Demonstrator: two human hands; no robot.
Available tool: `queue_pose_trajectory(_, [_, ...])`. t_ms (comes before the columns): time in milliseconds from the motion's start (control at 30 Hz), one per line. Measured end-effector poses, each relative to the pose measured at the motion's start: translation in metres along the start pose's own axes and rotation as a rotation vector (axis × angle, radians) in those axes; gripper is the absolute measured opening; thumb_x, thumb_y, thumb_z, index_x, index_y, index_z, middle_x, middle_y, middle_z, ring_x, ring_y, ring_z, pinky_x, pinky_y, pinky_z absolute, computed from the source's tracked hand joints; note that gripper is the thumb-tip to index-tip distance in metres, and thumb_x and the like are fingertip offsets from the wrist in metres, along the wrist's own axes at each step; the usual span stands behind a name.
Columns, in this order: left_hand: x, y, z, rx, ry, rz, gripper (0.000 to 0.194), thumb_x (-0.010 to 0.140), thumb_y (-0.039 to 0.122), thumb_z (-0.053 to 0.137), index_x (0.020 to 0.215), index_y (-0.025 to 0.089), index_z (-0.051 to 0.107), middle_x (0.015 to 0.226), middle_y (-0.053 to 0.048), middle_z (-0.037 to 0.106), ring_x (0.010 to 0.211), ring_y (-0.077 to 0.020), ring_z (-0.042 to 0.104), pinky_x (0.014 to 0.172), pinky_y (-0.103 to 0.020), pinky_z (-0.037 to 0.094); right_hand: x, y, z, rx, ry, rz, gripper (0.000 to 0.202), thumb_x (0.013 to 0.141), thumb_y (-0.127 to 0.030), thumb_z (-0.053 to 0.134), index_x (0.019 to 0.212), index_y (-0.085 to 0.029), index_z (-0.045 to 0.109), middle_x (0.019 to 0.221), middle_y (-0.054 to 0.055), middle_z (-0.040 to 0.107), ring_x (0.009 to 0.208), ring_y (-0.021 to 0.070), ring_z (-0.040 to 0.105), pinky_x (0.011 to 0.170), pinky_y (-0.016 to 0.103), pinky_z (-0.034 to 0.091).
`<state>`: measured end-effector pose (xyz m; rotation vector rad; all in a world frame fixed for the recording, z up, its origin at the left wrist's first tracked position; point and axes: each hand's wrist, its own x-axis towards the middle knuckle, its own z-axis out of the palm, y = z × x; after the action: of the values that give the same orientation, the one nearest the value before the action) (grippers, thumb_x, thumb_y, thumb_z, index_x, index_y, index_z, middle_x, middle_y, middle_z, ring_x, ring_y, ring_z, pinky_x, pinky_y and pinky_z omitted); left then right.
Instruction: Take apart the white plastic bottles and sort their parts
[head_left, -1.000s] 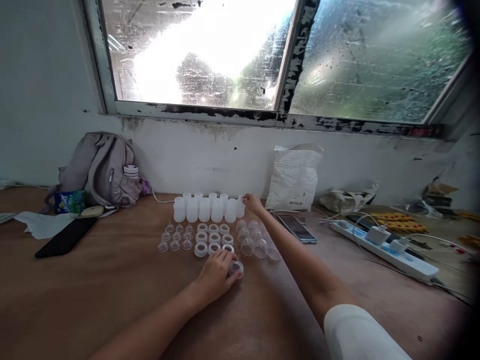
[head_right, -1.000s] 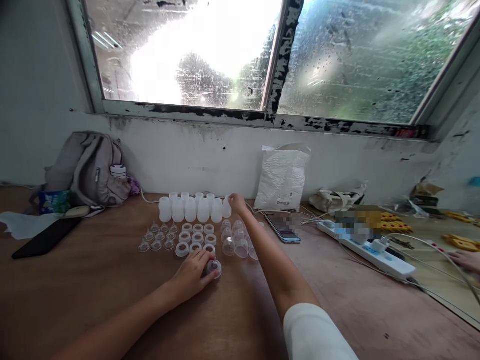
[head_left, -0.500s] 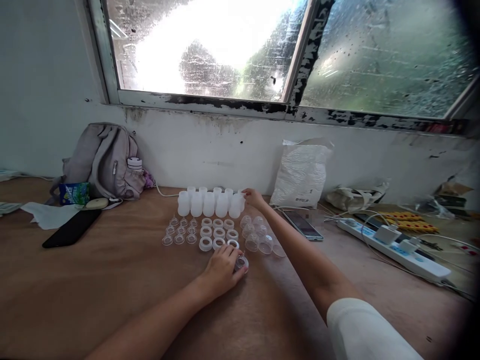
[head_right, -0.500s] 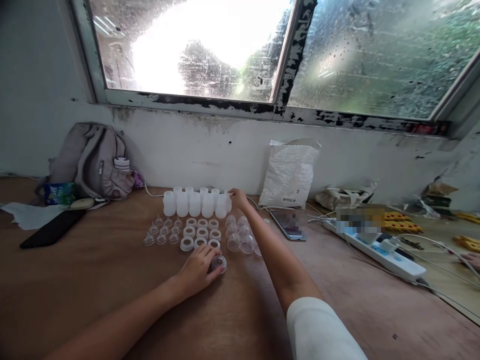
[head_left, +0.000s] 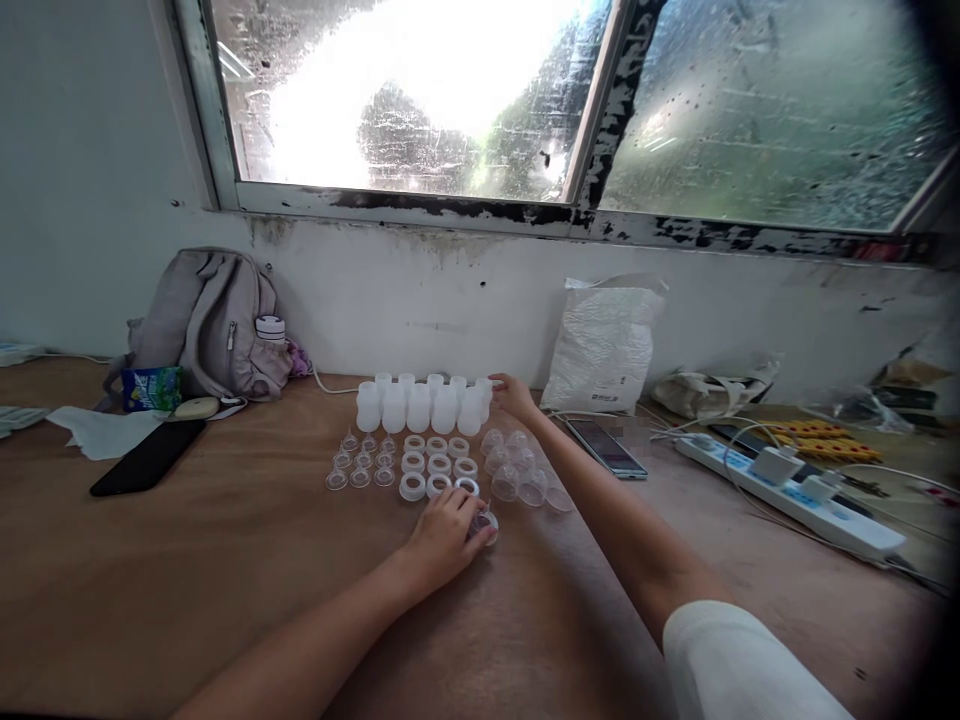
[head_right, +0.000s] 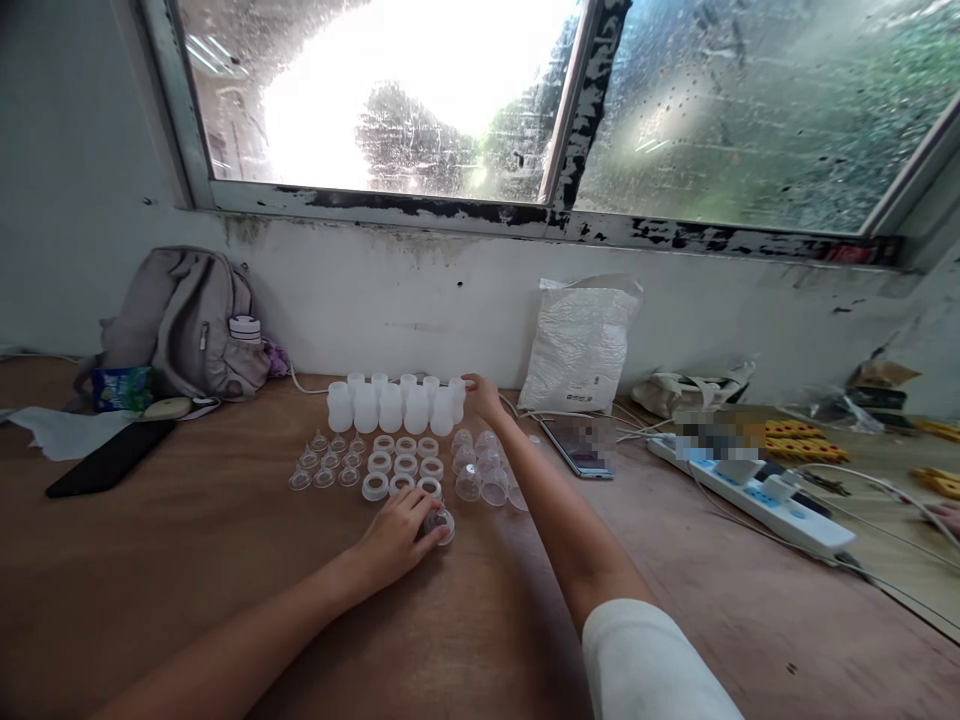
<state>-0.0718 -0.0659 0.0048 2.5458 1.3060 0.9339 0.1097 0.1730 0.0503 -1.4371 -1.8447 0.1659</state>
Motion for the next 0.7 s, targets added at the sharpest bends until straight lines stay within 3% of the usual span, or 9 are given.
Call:
queue_pose_trajectory(167, [0.001,-0.002,0.001,-0.026,0.003,-0.004,0.020,0.081,0.033,0.048,0.094,0.019,0.054,0.094,-0.003,0.056,0.090,-0.0187,0.048,0.079,-0.031,0.041,-0.019,-0.023,-0.021,0.019,0.136,-0.057,0.040,0.062,-0.003,0.042,0.096,-0.015,0.059,0.079,0.006,0.063,0.068,0.0160,0.058,0.070,0.030,0.045])
queue_pose_trajectory(300, [0.002,-0.004,0.000,-0.066,0.022,-0.003,0.018,0.080,0.031,0.051,0.091,0.019,0.055,0.093,-0.004,0.057,0.090,-0.0186,0.049,0.080,-0.031,0.041,-0.078,-0.053,-0.038,0.068,0.148,-0.174,0.033,0.069,-0.006,0.038,0.092,-0.016,0.059,0.083,0.005,0.061,0.076,0.0151,0.057,0.069,0.026,0.044])
queue_pose_trajectory(400, [0.003,-0.005,-0.002,-0.108,0.065,-0.002,0.016,0.078,0.029,0.053,0.090,0.019,0.056,0.093,-0.004,0.057,0.090,-0.0189,0.049,0.080,-0.031,0.040,-0.146,-0.071,-0.044,0.186,0.059,-0.289,0.024,0.075,-0.012,0.039,0.086,-0.018,0.059,0.078,0.004,0.059,0.069,0.0146,0.055,0.060,0.024,0.044])
queue_pose_trajectory(500, [0.004,-0.006,-0.004,-0.147,0.127,0.006,0.015,0.079,0.028,0.052,0.091,0.020,0.055,0.093,-0.003,0.056,0.090,-0.0186,0.049,0.081,-0.032,0.040,-0.202,-0.081,-0.043,0.284,-0.067,-0.233,0.018,0.079,-0.020,0.043,0.088,-0.021,0.059,0.081,0.005,0.058,0.073,0.0157,0.055,0.065,0.028,0.045])
queue_pose_trajectory(600, [0.005,-0.007,-0.004,-0.181,0.190,0.027,0.015,0.081,0.027,0.050,0.092,0.019,0.055,0.092,-0.003,0.056,0.090,-0.0180,0.050,0.080,-0.031,0.040,-0.223,-0.083,-0.040,0.460,-0.225,-0.175,0.026,0.082,-0.025,0.044,0.106,-0.023,0.052,0.101,0.006,0.057,0.089,0.0174,0.055,0.079,0.032,0.045])
queue_pose_trajectory(700, [0.007,-0.008,-0.005,-0.205,0.245,0.028,0.014,0.080,0.026,0.050,0.091,0.018,0.056,0.091,-0.004,0.057,0.089,-0.0179,0.050,0.080,-0.031,0.041,-0.220,-0.083,-0.040,0.603,-0.333,-0.134,0.034,0.081,-0.028,0.046,0.114,-0.024,0.047,0.117,0.004,0.051,0.105,0.0184,0.049,0.090,0.035,0.039])
